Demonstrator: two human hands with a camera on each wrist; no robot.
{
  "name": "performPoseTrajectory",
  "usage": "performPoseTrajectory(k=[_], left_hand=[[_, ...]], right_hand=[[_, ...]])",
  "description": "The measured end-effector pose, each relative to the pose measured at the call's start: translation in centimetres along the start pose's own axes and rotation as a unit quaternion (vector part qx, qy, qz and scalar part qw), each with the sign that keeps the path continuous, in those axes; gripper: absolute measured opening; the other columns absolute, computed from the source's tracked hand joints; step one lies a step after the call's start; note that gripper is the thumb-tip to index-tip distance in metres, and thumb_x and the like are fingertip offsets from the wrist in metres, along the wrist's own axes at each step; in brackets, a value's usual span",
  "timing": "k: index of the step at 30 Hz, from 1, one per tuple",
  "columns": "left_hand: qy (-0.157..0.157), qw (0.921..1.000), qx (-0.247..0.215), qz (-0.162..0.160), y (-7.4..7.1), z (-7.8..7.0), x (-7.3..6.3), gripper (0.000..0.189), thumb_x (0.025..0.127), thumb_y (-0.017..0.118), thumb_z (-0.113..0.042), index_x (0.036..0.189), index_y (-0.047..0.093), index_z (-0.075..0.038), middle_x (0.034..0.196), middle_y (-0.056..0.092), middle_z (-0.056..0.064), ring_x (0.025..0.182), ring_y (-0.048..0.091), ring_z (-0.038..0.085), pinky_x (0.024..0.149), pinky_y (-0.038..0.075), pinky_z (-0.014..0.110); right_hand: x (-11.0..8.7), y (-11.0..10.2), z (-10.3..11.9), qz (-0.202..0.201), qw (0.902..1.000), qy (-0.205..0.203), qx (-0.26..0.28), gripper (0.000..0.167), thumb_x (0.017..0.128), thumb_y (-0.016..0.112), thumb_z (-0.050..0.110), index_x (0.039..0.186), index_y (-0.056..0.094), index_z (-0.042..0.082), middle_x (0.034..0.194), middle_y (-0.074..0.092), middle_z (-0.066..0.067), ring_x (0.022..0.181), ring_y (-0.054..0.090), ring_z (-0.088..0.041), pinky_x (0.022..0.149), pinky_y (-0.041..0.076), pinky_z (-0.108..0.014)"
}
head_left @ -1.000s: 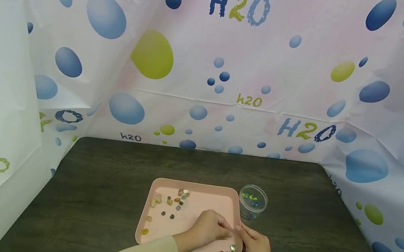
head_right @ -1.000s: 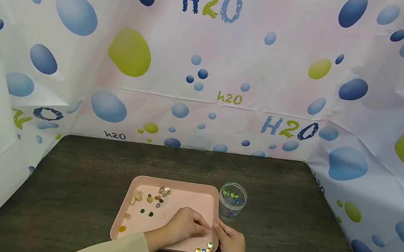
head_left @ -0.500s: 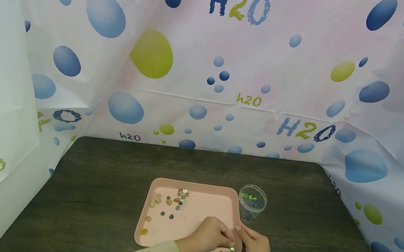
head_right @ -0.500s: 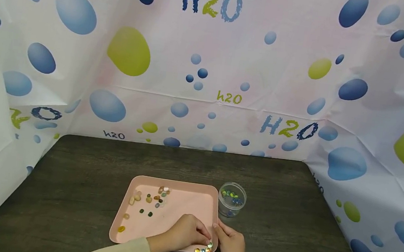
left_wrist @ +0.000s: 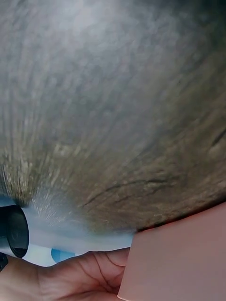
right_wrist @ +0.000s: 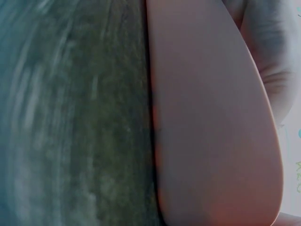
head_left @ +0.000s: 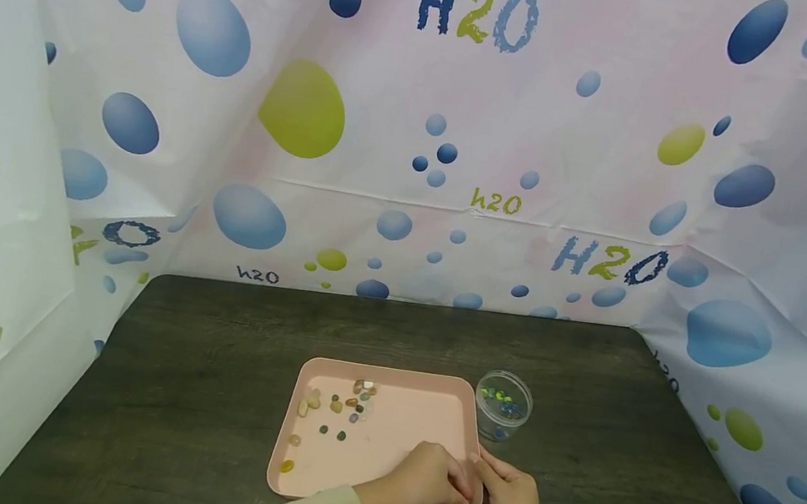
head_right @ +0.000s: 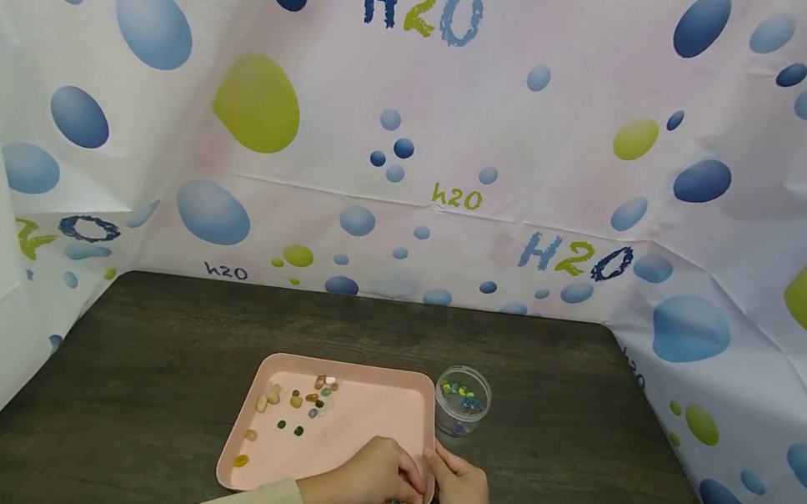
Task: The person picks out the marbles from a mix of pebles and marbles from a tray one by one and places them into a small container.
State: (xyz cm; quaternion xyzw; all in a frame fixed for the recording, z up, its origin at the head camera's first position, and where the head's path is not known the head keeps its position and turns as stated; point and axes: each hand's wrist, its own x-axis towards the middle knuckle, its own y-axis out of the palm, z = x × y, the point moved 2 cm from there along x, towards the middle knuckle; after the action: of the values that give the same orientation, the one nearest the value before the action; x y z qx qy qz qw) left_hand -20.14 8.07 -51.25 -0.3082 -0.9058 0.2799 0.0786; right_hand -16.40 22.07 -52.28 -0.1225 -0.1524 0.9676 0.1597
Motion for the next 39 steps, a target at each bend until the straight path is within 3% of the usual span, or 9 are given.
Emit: performPoseTrajectory(k=[7,12,15,18,26,30,35,39], left_hand=[[0.022,0.9984,0.049,0.015,0.0,-0.2,-0.1,0.006,0.074,0.084,-0.014,0.07,0.08,-0.013,0.067,0.075,-0.006,0.062,0.052,-0.013,0.062,0.043,0.007],[0.006,1.0,0.003,-0.001,-0.4,-0.3,0.0,0.006,0.074,0.083,-0.008,0.07,0.079,-0.01,0.068,0.075,-0.003,0.059,0.051,-0.011,0.059,0.043,0.01],[0.002,0.9996,-0.02,-0.022,-1.2,-0.5,0.5,0.006,0.076,0.082,-0.007,0.071,0.08,-0.01,0.069,0.076,-0.001,0.056,0.049,-0.009,0.056,0.042,0.011],[-0.001,0.9991,-0.011,-0.04,-2.3,-0.6,1.0,0.006,0.078,0.082,-0.011,0.072,0.081,-0.012,0.07,0.076,-0.002,0.056,0.047,-0.008,0.054,0.04,0.012],[-0.022,0.9959,-0.005,-0.087,-5.1,-0.8,2.1,0.004,0.082,0.081,-0.014,0.078,0.082,-0.012,0.079,0.078,0.001,0.072,0.063,0.002,0.06,0.047,0.017],[-0.02,0.9935,-0.025,-0.109,-5.7,-1.1,2.9,0.006,0.083,0.08,-0.017,0.082,0.081,-0.011,0.083,0.078,0.004,0.073,0.067,0.009,0.06,0.049,0.019],[-0.022,0.9887,-0.073,-0.129,-5.7,-1.4,4.1,0.009,0.086,0.078,-0.02,0.085,0.081,-0.011,0.084,0.078,0.003,0.068,0.061,0.003,0.057,0.046,0.02],[-0.022,0.9814,-0.118,-0.15,-5.4,-2.0,5.5,0.008,0.087,0.077,-0.02,0.086,0.081,-0.012,0.09,0.078,0.002,0.074,0.064,0.003,0.059,0.048,0.02]], right_hand=[[-0.1,0.0,0.0,-0.001,0.9999,0.007,0.015,0.035,0.093,0.069,0.024,0.118,0.07,0.0,0.122,0.067,-0.019,0.109,0.066,-0.025,0.076,0.059,-0.026],[-0.1,0.1,-0.1,0.003,0.9999,0.006,0.015,0.039,0.092,0.07,0.028,0.118,0.07,0.0,0.122,0.067,-0.019,0.114,0.066,-0.031,0.08,0.059,-0.029],[-0.2,0.2,-0.2,0.007,0.9991,0.018,0.037,0.039,0.093,0.07,0.026,0.12,0.068,-0.001,0.122,0.067,-0.02,0.107,0.069,-0.026,0.076,0.06,-0.028],[-0.2,0.2,-0.1,0.013,0.9984,0.022,0.051,0.041,0.094,0.069,0.025,0.122,0.066,-0.003,0.122,0.066,-0.023,0.099,0.07,-0.021,0.072,0.06,-0.028],[0.0,0.1,-0.1,0.006,0.9991,0.016,0.04,0.04,0.093,0.07,0.026,0.121,0.067,-0.003,0.119,0.068,-0.024,0.093,0.072,-0.02,0.069,0.06,-0.027],[0.0,0.2,-0.1,0.009,0.9985,0.016,0.052,0.04,0.093,0.069,0.024,0.121,0.067,-0.004,0.12,0.067,-0.025,0.093,0.072,-0.019,0.069,0.06,-0.027],[0.0,0.2,-0.1,0.016,0.998,0.022,0.057,0.04,0.094,0.068,0.024,0.122,0.066,-0.004,0.121,0.066,-0.026,0.095,0.072,-0.021,0.071,0.06,-0.029],[0.1,0.2,-0.2,0.015,0.9983,0.017,0.053,0.04,0.095,0.068,0.024,0.122,0.066,-0.005,0.12,0.066,-0.027,0.095,0.072,-0.024,0.071,0.061,-0.03]])
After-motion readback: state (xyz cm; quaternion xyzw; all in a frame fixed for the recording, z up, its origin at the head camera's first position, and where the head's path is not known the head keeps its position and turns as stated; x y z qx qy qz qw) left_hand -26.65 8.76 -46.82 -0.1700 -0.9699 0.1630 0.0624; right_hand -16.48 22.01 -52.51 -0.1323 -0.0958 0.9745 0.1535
